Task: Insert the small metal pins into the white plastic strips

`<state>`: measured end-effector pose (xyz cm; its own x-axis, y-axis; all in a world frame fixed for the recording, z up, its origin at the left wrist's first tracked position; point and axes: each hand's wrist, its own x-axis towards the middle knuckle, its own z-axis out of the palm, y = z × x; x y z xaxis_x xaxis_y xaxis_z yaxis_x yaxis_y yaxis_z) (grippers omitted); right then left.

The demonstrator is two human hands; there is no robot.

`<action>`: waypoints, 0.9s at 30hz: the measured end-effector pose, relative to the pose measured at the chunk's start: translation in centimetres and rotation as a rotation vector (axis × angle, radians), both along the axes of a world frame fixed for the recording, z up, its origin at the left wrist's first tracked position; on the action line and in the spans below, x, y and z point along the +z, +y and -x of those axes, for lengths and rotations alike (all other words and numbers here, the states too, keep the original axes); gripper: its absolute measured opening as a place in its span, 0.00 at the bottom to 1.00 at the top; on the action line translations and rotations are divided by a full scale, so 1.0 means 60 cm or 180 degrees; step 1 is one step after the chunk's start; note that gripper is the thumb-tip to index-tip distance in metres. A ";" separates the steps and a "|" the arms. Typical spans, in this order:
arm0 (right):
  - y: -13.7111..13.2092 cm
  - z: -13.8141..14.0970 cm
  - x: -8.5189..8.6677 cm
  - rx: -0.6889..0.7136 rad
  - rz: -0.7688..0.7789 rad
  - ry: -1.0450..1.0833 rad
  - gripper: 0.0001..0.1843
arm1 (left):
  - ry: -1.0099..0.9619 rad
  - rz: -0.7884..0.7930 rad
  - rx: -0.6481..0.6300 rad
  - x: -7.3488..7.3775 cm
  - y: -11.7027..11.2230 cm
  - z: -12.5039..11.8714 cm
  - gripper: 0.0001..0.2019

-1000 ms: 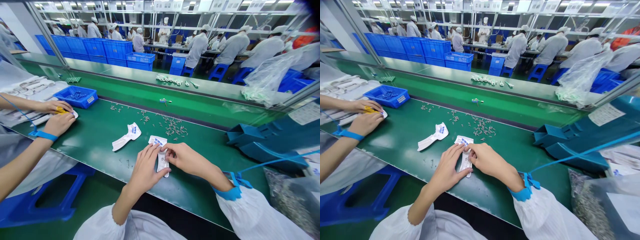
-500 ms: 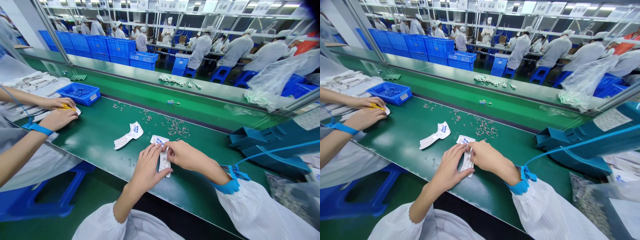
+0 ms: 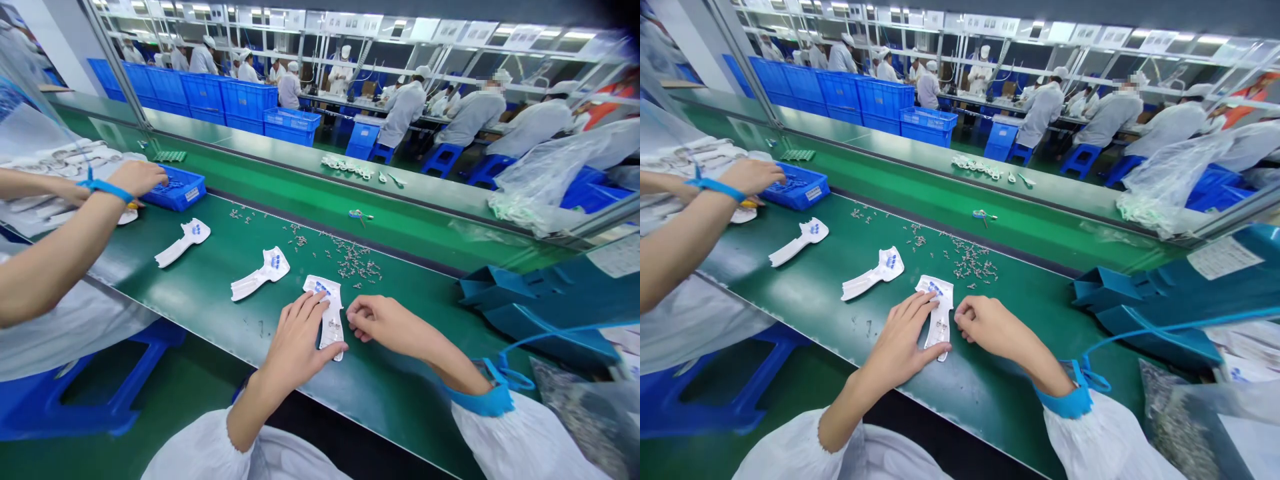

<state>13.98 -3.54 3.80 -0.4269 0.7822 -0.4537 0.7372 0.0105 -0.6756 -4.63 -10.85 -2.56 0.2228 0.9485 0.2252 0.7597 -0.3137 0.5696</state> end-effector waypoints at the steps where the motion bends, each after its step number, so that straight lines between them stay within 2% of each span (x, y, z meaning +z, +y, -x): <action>1: -0.005 -0.002 -0.007 -0.0201 0.0321 0.0191 0.08 | -0.0002 -0.0005 0.0003 -0.001 0.000 0.000 0.32; 4: -0.021 0.009 -0.028 -0.0679 0.0941 0.0807 0.14 | -0.0058 -0.0060 0.0030 -0.006 0.001 0.001 0.30; 8: -0.036 0.036 -0.046 -0.1092 0.1044 0.1310 0.19 | -0.0330 -0.0122 0.0010 -0.011 0.003 0.005 0.29; 13: -0.040 0.044 -0.051 -0.1206 0.0877 0.1495 0.20 | -0.0496 -0.0041 -0.0008 -0.010 0.003 0.009 0.30; 21: -0.044 0.041 -0.038 -0.1220 0.1193 0.1833 0.19 | -0.0694 -0.0013 0.0059 -0.003 0.003 0.006 0.29; 24: -0.013 0.040 -0.032 -0.1234 0.1243 0.1931 0.16 | -0.1019 -0.0057 0.0430 0.006 -0.001 0.010 0.23; 27: 0.068 0.042 -0.030 -0.1385 0.0744 0.2101 0.14 | -0.1361 -0.0052 0.0957 0.010 -0.003 0.015 0.20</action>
